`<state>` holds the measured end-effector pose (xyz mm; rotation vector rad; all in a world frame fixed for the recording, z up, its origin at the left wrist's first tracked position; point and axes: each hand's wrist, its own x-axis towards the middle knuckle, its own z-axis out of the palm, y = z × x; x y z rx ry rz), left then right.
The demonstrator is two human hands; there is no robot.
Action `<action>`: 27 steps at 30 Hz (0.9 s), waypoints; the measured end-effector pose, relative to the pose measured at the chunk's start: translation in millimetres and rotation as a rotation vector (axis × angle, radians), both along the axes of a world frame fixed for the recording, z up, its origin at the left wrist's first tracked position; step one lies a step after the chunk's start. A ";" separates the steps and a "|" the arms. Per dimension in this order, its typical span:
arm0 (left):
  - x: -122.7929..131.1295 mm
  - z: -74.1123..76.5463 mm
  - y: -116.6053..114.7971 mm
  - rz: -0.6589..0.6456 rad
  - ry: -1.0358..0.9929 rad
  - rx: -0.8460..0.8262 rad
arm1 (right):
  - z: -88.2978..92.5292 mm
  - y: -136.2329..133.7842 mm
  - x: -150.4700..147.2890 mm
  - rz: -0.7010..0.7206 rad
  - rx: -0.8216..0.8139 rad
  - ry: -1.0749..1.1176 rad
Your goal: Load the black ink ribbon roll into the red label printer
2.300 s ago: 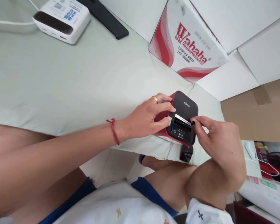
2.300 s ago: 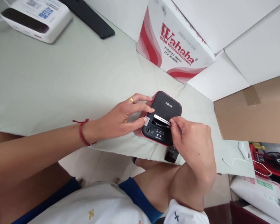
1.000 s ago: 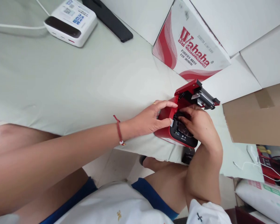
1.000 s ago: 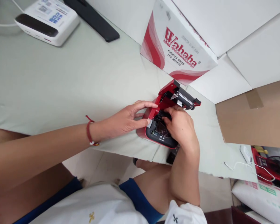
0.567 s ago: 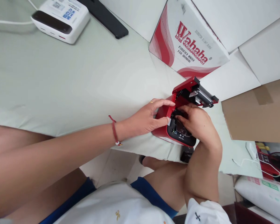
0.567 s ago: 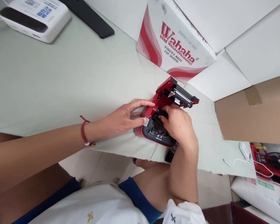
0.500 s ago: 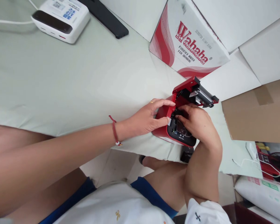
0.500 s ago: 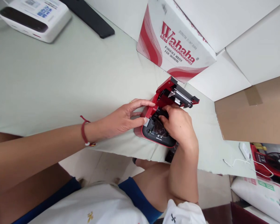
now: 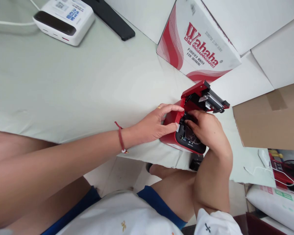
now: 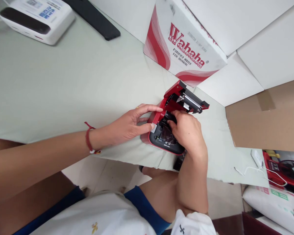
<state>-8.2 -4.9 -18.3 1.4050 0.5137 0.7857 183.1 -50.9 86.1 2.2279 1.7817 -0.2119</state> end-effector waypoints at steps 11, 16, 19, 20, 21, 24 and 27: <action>-0.4 1.9 -0.9 0.008 0.004 0.009 | -4.5 -4.9 9.3 -0.045 0.112 0.152; 0.2 2.5 -3.9 0.003 0.005 -0.003 | -2.5 -10.8 20.4 -0.064 0.140 0.288; 0.3 3.6 -4.9 0.010 0.007 -0.005 | -3.7 -10.4 21.7 -0.110 0.167 0.305; 0.4 3.9 -5.0 0.014 0.006 -0.007 | -4.9 -9.9 21.1 -0.110 0.188 0.297; 0.5 4.0 -4.9 0.019 0.006 -0.009 | -6.2 -9.5 19.9 -0.105 0.212 0.284; 0.9 3.6 -4.4 0.020 0.008 -0.013 | -8.2 -10.5 13.0 -0.082 0.256 0.207; 1.3 3.2 -4.1 0.011 0.010 -0.005 | 1.1 -19.9 5.7 -0.075 0.248 0.131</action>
